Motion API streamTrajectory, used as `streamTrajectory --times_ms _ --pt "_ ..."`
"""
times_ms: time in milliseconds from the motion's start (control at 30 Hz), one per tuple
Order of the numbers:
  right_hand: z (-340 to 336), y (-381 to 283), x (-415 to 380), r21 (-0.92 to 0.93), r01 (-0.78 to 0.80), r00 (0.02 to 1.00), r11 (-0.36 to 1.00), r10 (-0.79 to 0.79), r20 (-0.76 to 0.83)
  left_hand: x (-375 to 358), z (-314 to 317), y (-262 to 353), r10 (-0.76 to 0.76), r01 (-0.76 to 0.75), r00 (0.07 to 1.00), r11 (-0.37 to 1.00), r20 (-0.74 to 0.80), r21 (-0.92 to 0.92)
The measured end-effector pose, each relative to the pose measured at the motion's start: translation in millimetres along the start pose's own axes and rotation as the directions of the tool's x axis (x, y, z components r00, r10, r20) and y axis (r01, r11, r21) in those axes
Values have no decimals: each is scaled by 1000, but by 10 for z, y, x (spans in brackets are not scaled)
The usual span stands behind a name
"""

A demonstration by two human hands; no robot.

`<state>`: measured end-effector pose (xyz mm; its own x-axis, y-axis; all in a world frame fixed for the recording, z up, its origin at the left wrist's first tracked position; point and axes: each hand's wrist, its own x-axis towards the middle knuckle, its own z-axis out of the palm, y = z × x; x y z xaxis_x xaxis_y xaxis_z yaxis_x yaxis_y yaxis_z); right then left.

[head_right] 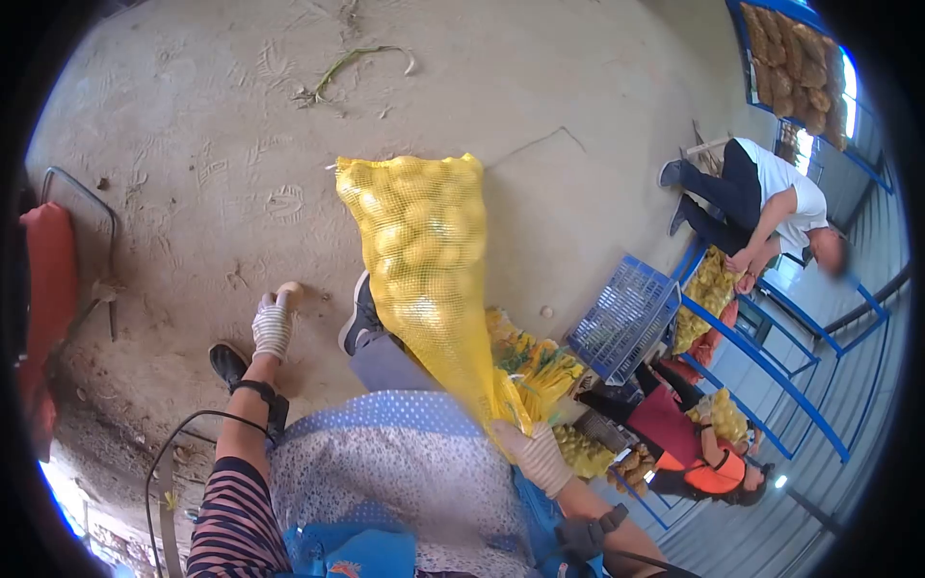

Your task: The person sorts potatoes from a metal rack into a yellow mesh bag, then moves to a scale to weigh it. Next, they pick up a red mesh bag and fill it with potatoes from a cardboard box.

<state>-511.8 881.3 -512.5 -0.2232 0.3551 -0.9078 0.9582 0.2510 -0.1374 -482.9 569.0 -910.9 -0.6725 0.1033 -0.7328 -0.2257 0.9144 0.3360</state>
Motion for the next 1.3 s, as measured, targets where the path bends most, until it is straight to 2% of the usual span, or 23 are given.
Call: streamTrajectory --times_ms 67,133,167,300,400,467,533,600,633,667,700,733,767,800,833,867,933,967,1033,1100,1167,1267,1300 --pt "-165 241 183 -51 15 1000 999 -14 20 97 -365 12 -55 56 998 998 34 -23" --pt "-351 829 345 -208 368 929 906 -368 42 -58 -667 107 -198 197 980 980 -10 -37" --pt "-137 -43 38 13 21 998 1000 -21 -52 -111 -743 108 -268 269 963 962 21 -42" --pt "-70 -30 43 264 -76 996 962 86 -29 -89 -856 299 -267 272 960 960 82 -65" --pt "-5 -54 -34 117 -4 993 993 18 -119 16 -366 200 -204 203 978 978 -33 -50" --pt "-16 -47 -94 55 -104 987 993 110 -117 134 -207 202 -191 189 981 977 -16 -100" --pt "-65 123 -55 -145 -16 992 989 -2 -123 211 -58 284 -87 89 996 991 21 -97" --pt "-77 189 -47 -602 359 924 714 -362 122 150 116 238 -78 56 994 961 -71 -271" --pt "-36 150 -39 -592 367 924 717 -355 143 152 -109 398 -279 202 960 677 6 -708" --pt "44 68 -19 -254 182 981 950 -194 -22 118 -500 620 -326 277 927 257 187 -926" --pt "105 28 -53 154 -12 994 988 29 -109 50 -864 754 -278 293 896 -216 346 -931" --pt "88 6 -90 170 18 996 985 -3 -91 -15 -1091 762 -291 259 905 -200 309 -945" --pt "31 -23 -101 290 -126 988 949 146 -48 -57 -1316 805 17 216 976 -255 219 -943" --pt "-67 -40 -29 394 -245 965 886 263 11 -46 -1603 904 329 175 942 -307 68 -936" --pt "-279 419 278 -174 -26 999 984 17 -48 -108 -1874 1004 380 162 924 -315 32 -935" --pt "-310 186 221 -193 24 994 981 -43 -96 -263 -2160 1084 428 146 904 -314 -2 -938" --pt "-534 -188 297 -417 91 994 904 -110 -22 -861 -3017 1377 237 112 971 -417 11 -902" --pt "-658 -546 298 -388 173 982 905 -191 -9 -1062 -3345 1419 224 135 974 -447 35 -884" --pt "-982 -1302 21 -572 406 904 713 -404 139 -1355 -4071 1478 210 127 977 -464 30 -877" --pt "-1158 -2144 -225 -674 507 856 538 -409 317 -1706 -4643 1512 203 122 979 -468 28 -875" --pt "-1164 -2803 -713 -659 699 694 279 -487 530 -1986 -5214 1553 173 95 985 -463 15 -881" --pt "-1394 -3445 -1418 -509 842 422 -179 -370 828 -2263 -6056 1726 177 128 984 -534 37 -836" --pt "-1452 -3613 -1587 -531 804 455 -268 -297 839 -2300 -6290 1714 209 149 977 -482 52 -863"
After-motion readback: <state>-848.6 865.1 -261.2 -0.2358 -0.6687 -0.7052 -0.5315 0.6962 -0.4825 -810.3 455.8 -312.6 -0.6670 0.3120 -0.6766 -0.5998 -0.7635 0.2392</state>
